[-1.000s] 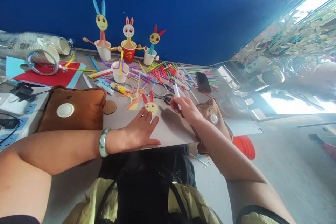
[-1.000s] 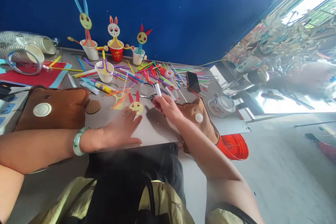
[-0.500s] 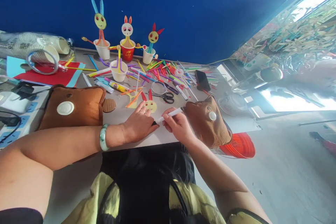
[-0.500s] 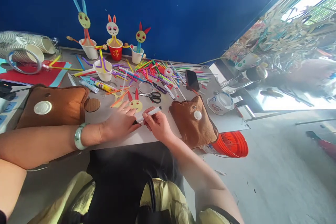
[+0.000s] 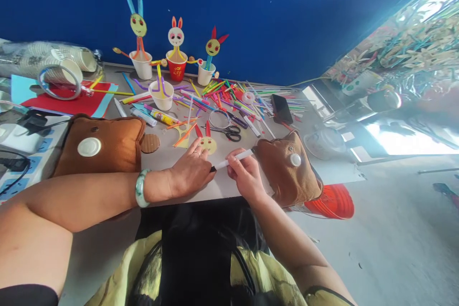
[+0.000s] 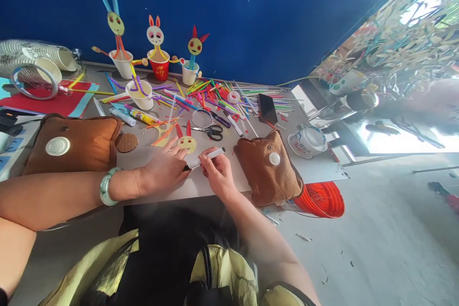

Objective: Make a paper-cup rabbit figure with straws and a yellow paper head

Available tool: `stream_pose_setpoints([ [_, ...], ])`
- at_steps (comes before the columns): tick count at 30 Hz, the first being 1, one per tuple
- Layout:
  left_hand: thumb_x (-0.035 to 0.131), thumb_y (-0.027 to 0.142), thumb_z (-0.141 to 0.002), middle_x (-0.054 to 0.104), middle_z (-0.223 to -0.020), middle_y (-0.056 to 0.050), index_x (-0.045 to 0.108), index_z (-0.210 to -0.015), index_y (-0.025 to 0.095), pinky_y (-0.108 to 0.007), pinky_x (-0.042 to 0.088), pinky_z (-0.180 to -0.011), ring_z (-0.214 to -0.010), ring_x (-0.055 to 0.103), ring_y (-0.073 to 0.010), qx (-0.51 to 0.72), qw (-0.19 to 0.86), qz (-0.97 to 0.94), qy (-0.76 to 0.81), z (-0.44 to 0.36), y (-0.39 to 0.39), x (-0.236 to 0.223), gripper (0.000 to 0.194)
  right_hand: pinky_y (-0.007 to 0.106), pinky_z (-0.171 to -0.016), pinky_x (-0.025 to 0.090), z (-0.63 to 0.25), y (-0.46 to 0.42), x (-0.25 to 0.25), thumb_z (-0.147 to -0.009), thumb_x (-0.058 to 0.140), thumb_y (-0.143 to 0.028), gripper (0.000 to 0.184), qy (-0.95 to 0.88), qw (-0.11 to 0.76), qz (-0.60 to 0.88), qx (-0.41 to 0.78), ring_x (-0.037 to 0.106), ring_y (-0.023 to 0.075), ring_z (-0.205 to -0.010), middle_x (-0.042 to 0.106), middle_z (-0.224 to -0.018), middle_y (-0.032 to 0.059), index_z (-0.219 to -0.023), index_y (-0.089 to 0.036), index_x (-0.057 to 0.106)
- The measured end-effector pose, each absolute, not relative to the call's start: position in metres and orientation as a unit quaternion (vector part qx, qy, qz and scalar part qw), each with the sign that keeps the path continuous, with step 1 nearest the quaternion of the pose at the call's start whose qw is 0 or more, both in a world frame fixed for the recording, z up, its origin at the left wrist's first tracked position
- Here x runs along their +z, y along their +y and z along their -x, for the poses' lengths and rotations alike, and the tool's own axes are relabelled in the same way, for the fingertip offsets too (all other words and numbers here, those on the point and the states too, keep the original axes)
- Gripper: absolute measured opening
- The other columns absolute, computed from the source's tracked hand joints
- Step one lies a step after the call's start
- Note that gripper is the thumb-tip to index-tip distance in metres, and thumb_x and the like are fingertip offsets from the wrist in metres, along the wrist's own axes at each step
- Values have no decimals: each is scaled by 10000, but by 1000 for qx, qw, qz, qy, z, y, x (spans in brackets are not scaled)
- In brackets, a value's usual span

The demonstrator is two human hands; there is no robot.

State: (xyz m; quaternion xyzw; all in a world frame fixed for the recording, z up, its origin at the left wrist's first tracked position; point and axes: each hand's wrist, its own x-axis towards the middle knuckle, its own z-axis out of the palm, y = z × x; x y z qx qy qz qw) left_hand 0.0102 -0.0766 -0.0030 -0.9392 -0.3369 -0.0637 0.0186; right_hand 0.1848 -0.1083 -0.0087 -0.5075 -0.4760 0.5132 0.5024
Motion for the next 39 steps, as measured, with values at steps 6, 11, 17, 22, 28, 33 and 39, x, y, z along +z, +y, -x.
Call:
stream_pose_setpoints([
  [6, 478, 383, -970, 723, -1119, -200, 783, -892, 83, -549, 245, -1192, -1159, 632, -316, -63, 31, 941, -330, -11, -77, -8, 435, 233, -422, 264, -186, -101, -8, -808, 684, -562, 371, -475, 521, 525, 477, 339, 81, -438, 390, -518, -76, -744, -224, 546],
  [11, 531, 398, -941, 705, -1158, -252, 779, -824, 60, -567, 234, -1190, -1247, 578, -358, -49, 75, 951, -296, -8, -83, -13, 435, 256, -407, 271, -224, -89, 26, -832, 633, -560, 417, -419, 653, 534, 334, 281, 95, -399, 270, -490, -91, -664, -260, 396],
  [17, 564, 456, -922, 654, -1269, -258, 784, -885, 75, -576, 286, -1157, -1223, 598, -369, -34, 97, 945, -310, -9, -85, -16, 442, 291, -457, 385, -222, -95, 40, -874, 582, -550, 286, -512, 621, 516, 292, 504, 135, -478, 577, -617, -18, -895, -265, 590],
  [22, 561, 462, -914, 642, -1268, -250, 787, -897, 78, -579, 262, -1175, -1199, 596, -369, -49, 85, 943, -318, -10, -85, -21, 446, 275, -497, 426, -202, -66, 23, -831, 629, -399, 193, -548, 529, 543, 355, 511, 107, -493, 665, -708, -5, -915, -226, 616],
  [28, 542, 516, -908, 634, -1267, -225, 785, -924, 99, -611, 260, -1165, -1224, 562, -408, -58, 84, 941, -321, -10, -85, -27, 483, 248, -482, 418, -189, -47, -9, -815, 595, -320, 118, -564, 476, 575, 354, 483, 94, -422, 590, -561, -60, -789, -233, 519],
  [33, 533, 512, -915, 612, -1322, -245, 773, -924, 101, -627, 245, -1162, -1252, 541, -415, -58, 87, 943, -316, -10, -86, -29, 476, 298, -610, 509, -193, -51, -24, -832, 537, -307, 99, -594, 462, 586, 300, 622, 150, -569, 680, -673, -4, -843, -230, 599],
  [39, 560, 490, -910, 597, -1332, -276, 772, -939, 82, -623, 217, -1172, -1279, 520, -427, -69, 61, 942, -323, -10, -87, -29, 461, 300, -634, 510, -193, -52, -23, -805, 581, -275, 71, -632, 427, 602, 237, 666, 173, -627, 718, -704, 12, -816, -228, 633],
])
